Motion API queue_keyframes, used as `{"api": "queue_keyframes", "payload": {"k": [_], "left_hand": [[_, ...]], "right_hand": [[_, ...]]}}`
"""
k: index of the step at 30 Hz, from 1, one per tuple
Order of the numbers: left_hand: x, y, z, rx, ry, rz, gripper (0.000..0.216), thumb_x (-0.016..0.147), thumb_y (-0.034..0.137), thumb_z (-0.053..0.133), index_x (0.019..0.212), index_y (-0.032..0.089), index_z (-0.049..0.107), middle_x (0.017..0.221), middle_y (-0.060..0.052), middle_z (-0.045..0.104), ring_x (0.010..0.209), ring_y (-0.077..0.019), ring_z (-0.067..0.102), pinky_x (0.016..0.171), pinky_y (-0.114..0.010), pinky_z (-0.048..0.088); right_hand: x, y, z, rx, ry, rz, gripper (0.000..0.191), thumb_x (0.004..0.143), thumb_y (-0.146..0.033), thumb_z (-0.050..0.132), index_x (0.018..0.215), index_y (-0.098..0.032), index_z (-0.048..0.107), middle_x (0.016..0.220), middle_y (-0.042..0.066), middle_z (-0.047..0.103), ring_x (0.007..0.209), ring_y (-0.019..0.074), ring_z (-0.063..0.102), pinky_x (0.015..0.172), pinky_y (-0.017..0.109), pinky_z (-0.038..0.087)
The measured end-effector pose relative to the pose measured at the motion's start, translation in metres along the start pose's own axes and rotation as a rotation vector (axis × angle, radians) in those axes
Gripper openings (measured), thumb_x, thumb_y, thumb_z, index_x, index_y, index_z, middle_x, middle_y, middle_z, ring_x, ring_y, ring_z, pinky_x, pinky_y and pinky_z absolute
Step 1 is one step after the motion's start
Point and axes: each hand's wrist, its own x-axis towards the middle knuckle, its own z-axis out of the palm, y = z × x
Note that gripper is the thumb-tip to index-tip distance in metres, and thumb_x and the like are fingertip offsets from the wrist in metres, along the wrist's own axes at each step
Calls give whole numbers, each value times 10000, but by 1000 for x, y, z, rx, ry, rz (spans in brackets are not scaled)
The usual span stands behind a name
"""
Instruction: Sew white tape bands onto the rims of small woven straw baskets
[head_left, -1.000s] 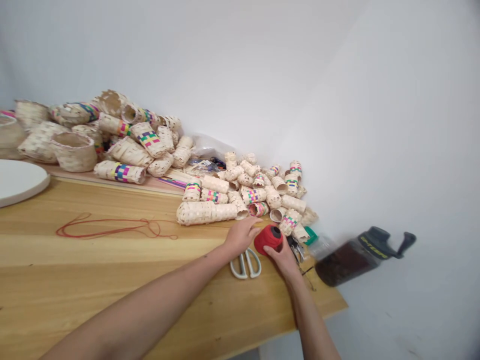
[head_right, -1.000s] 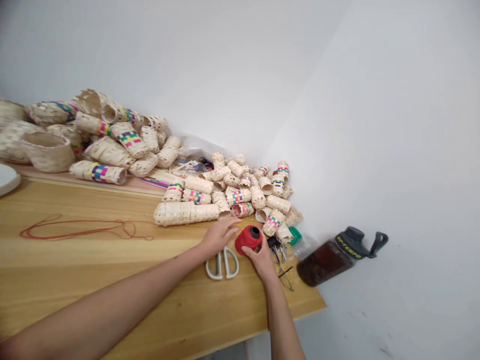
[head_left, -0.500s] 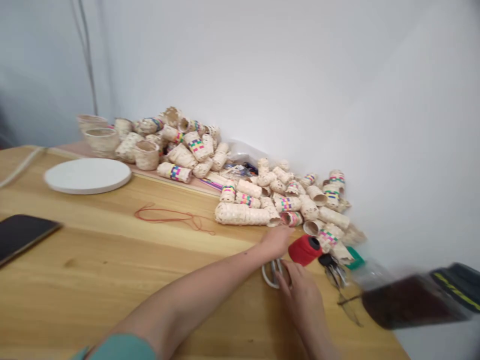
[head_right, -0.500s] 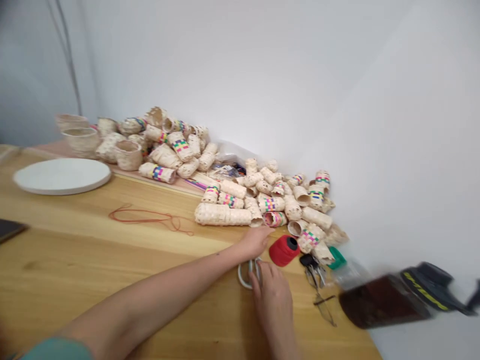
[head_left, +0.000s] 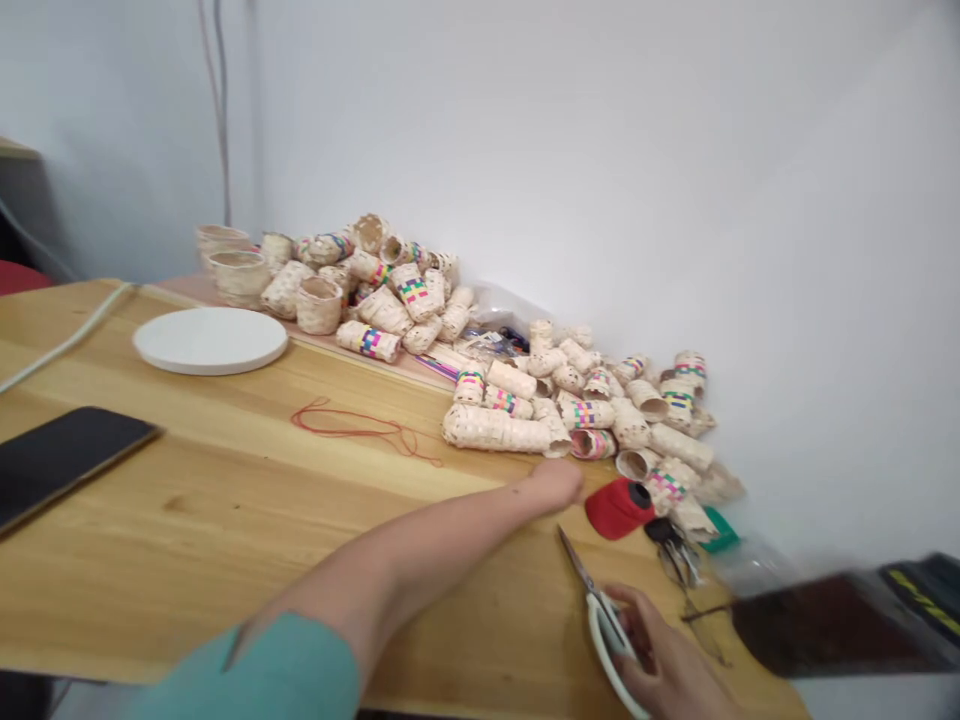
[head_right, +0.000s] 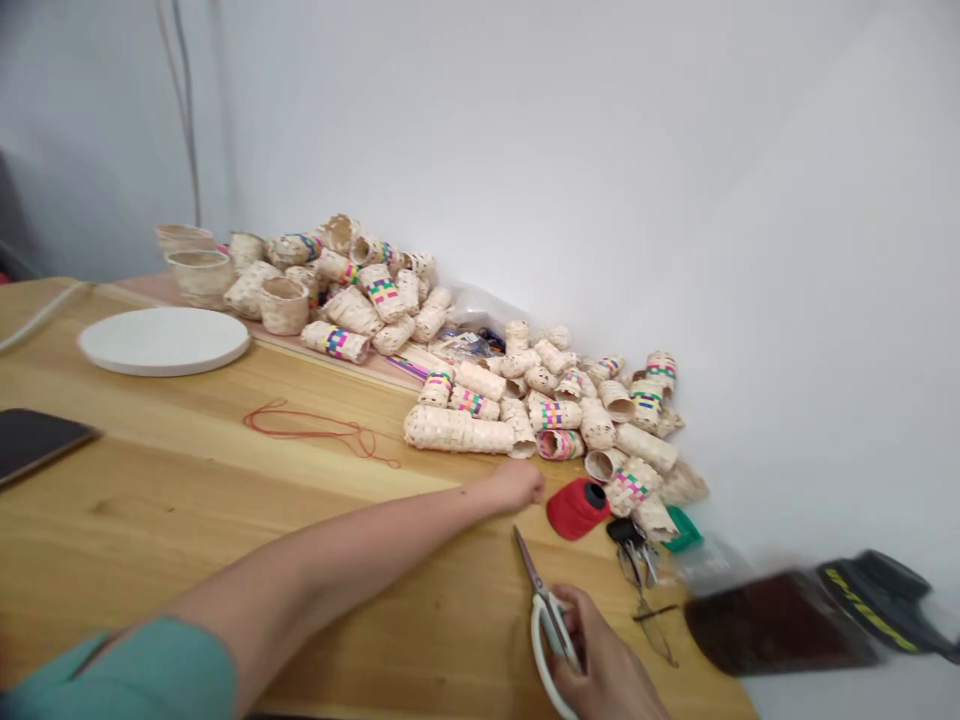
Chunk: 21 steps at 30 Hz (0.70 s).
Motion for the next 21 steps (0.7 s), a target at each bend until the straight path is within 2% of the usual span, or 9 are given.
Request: {"api": "queue_keyframes", "payload": {"k": [2,4,6,7,9,12,16,21], "left_hand": [[-9,-14,-3,-23,-19,22,309,913,325,543,1161,141,558,1155,-91,582,992,-207,594,844,-406,522],[-18,-27,-5,-44,-26,39,305,913,326,543,1151,137,562,1140,-89,588,980,-202,598,837,-403,524],[-27,-36,-7,-62,-16,46,288,916,337,537,1111,129,579,1095,-82,606,951,-192,606,832,-397,522],[-31,-38,-7,-73,-8,52,278,919,342,529,1080,125,593,1059,-74,620,931,-187,610,828,-390,517],[-37,-39,-7,-94,17,65,256,929,344,500,1009,137,627,990,-57,651,900,-184,616,817,-358,499],[-42,-36,-8,-118,57,86,288,939,356,443,923,175,667,928,-41,687,867,-197,619,766,-295,463],[-47,-33,-12,-126,88,118,313,929,363,425,904,186,682,932,-47,703,853,-209,619,724,-272,434],[-56,-36,-16,-111,96,121,309,916,342,427,911,184,692,950,-55,710,860,-209,620,733,-264,432]], "right_hand": [[-13,9,-4,346,-41,71,579,666,-338,670,1212,-225,515,830,41,666,677,197,626,613,292,476],[-21,10,-6,661,-24,139,721,631,-398,749,1277,-245,468,878,52,671,649,175,612,560,270,461],[-23,3,-5,852,73,193,773,614,-412,803,1297,-273,466,955,58,671,667,151,601,556,249,457],[-22,-3,-4,909,134,202,737,616,-412,817,1269,-281,500,972,53,666,669,137,591,555,236,455],[-16,-14,-2,986,185,175,608,606,-430,835,1137,-254,597,917,39,655,645,114,562,544,218,452],[-6,-26,-1,1052,120,160,487,597,-531,814,909,-197,644,769,16,614,584,99,526,501,209,443],[9,-31,-1,1055,101,228,495,635,-559,781,933,-202,613,706,-7,592,523,90,512,428,194,425],[37,-32,3,1071,131,198,483,654,-529,783,942,-198,581,682,-27,580,491,72,499,397,171,416]]}}
